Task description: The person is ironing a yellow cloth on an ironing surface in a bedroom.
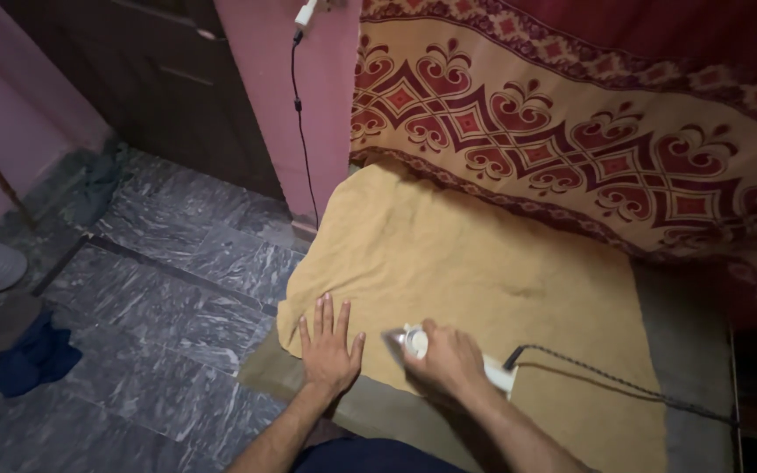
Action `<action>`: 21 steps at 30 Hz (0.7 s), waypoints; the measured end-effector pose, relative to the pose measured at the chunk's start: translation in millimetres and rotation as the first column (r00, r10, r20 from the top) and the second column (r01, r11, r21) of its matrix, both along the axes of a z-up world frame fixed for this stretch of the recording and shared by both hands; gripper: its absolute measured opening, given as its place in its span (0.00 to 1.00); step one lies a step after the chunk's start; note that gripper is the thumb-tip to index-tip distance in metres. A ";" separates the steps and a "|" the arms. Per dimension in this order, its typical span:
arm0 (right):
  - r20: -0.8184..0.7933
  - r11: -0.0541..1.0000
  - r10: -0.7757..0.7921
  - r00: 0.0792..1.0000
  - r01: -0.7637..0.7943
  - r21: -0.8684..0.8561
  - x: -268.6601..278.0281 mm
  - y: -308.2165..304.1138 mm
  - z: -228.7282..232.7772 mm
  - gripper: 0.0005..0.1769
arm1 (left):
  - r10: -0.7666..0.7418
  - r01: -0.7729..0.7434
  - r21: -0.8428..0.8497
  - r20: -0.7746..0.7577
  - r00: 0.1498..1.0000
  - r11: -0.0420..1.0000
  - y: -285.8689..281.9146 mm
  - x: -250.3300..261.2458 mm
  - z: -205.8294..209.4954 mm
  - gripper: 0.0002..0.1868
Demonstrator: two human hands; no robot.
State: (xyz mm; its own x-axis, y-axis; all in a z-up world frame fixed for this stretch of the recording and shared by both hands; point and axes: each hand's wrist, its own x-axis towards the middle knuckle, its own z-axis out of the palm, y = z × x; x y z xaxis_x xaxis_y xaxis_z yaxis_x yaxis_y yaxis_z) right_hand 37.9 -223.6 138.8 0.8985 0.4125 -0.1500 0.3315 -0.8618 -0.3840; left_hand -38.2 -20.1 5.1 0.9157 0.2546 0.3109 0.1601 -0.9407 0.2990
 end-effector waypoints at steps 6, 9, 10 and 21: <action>0.052 0.980 0.197 0.979 -0.196 -0.021 -32.6 -0.9 -24.4 0.26 | 0.004 -0.004 -0.012 0.057 0.998 1.000 11.3 -3.8 -1.5 0.37; 0.052 0.992 0.127 0.991 -0.127 -0.007 -23.6 9.1 -15.0 0.23 | 0.010 -0.009 -0.008 0.041 0.999 1.000 17.3 -6.7 -0.2 0.37; 0.051 0.992 0.124 0.991 -0.123 -0.007 -16.6 12.7 -12.8 0.23 | 0.006 -0.006 -0.008 0.040 0.999 1.000 18.5 -7.2 -0.5 0.37; 0.101 0.998 0.015 0.995 -0.008 -0.069 30.6 28.8 -17.2 0.29 | -0.008 0.008 -0.002 0.042 0.999 1.000 24.4 -11.2 -5.3 0.38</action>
State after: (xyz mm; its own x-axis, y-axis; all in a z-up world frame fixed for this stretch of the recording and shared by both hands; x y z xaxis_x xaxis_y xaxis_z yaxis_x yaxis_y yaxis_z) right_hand 68.5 -194.7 121.6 0.9060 0.4145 -0.0864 0.3756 -0.8810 -0.2877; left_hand -49.4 4.3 -0.2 0.9040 0.2480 0.3483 0.1399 -0.9413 0.3072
